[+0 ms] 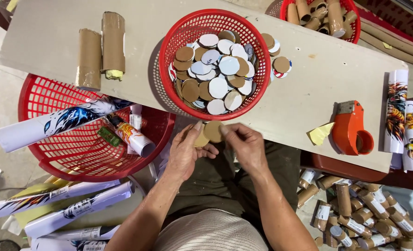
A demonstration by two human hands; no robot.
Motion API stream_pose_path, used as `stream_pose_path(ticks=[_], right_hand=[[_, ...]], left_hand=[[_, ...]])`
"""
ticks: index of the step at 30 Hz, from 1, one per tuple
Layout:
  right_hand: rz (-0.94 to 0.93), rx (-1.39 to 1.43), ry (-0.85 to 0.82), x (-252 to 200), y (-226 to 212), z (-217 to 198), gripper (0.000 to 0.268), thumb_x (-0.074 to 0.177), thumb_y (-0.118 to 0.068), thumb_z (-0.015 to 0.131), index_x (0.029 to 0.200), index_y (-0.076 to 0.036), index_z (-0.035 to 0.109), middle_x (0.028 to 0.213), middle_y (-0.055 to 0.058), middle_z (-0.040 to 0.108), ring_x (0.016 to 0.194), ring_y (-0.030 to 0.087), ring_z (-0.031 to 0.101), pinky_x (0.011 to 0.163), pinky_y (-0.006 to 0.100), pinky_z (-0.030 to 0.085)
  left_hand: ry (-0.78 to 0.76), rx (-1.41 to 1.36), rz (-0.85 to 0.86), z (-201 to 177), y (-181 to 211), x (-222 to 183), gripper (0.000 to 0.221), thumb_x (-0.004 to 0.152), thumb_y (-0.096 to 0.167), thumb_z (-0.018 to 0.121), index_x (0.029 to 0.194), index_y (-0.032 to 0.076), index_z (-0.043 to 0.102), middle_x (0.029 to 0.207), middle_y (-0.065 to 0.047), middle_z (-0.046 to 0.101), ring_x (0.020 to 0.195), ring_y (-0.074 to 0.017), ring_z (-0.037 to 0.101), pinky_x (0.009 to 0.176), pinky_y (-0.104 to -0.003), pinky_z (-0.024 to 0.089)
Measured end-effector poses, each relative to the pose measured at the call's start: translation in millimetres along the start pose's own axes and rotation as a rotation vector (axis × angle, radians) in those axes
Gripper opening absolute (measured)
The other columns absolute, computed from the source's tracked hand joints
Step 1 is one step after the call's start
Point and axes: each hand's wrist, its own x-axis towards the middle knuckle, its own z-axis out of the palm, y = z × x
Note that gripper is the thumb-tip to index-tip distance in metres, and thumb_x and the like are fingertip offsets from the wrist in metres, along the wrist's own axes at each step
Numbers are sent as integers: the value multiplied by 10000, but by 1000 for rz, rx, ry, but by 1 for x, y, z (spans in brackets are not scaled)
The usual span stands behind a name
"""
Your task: Organizing and sorting circular printed cardboard cutouts into a basket.
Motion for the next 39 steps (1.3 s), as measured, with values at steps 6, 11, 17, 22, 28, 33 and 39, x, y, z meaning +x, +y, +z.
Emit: stream_pose_path(ticks=[6,11,17,22,28,33,39], right_hand=[[-41,374,89,42,-15,-11,312,1015,-246,723,1078,59,731,808,66,683,652,135,624,626,279,542],[104,118,82,20,-31,4,300,941,-267,683,1175,-80,704,784,46,718,605,120,636,560,278,553],[-8,163,-143,6,2,6,256,979,-218,734,1018,34,750,818,25,699,699,62,586,618,234,499],[-3,104,90,44,-26,3,364,1028,-211,747,932,129,661,734,54,610,627,100,538,551,273,453],[-145,134,69,23,-45,-6,418,974,-205,687,1322,13,611,878,0,726,803,43,656,716,222,546],[-42,120,227,27,-1,-36,292,989,-179,647,1237,-45,725,876,37,732,736,92,650,651,253,539],[-187,-518,632,123,61,-133,326,976,-253,659,1212,-41,736,942,166,756,826,259,723,789,390,554]], left_hand=[[-4,3,20,-8,3,-2,361,997,312,573,1175,8,650,1019,-158,773,749,-244,758,638,-348,630],[33,79,62,-13,-8,3,306,990,262,645,1110,-19,662,920,-170,760,683,-253,751,570,-338,601],[67,115,28,-10,-6,4,458,1023,393,582,1036,-53,683,791,-166,729,558,-245,689,481,-346,546],[-106,28,35,3,20,-6,489,972,406,453,1167,4,651,979,-177,748,652,-231,744,568,-352,609],[38,371,156,11,38,5,469,1018,310,453,1208,-76,637,1144,-276,739,714,-247,770,635,-378,641],[300,1198,331,19,52,43,411,1135,292,488,1150,-26,749,966,-232,782,770,-267,726,704,-398,540],[225,1498,1124,29,73,61,525,1044,152,760,1442,-20,465,1399,-250,554,1323,-382,523,1170,-537,417]])
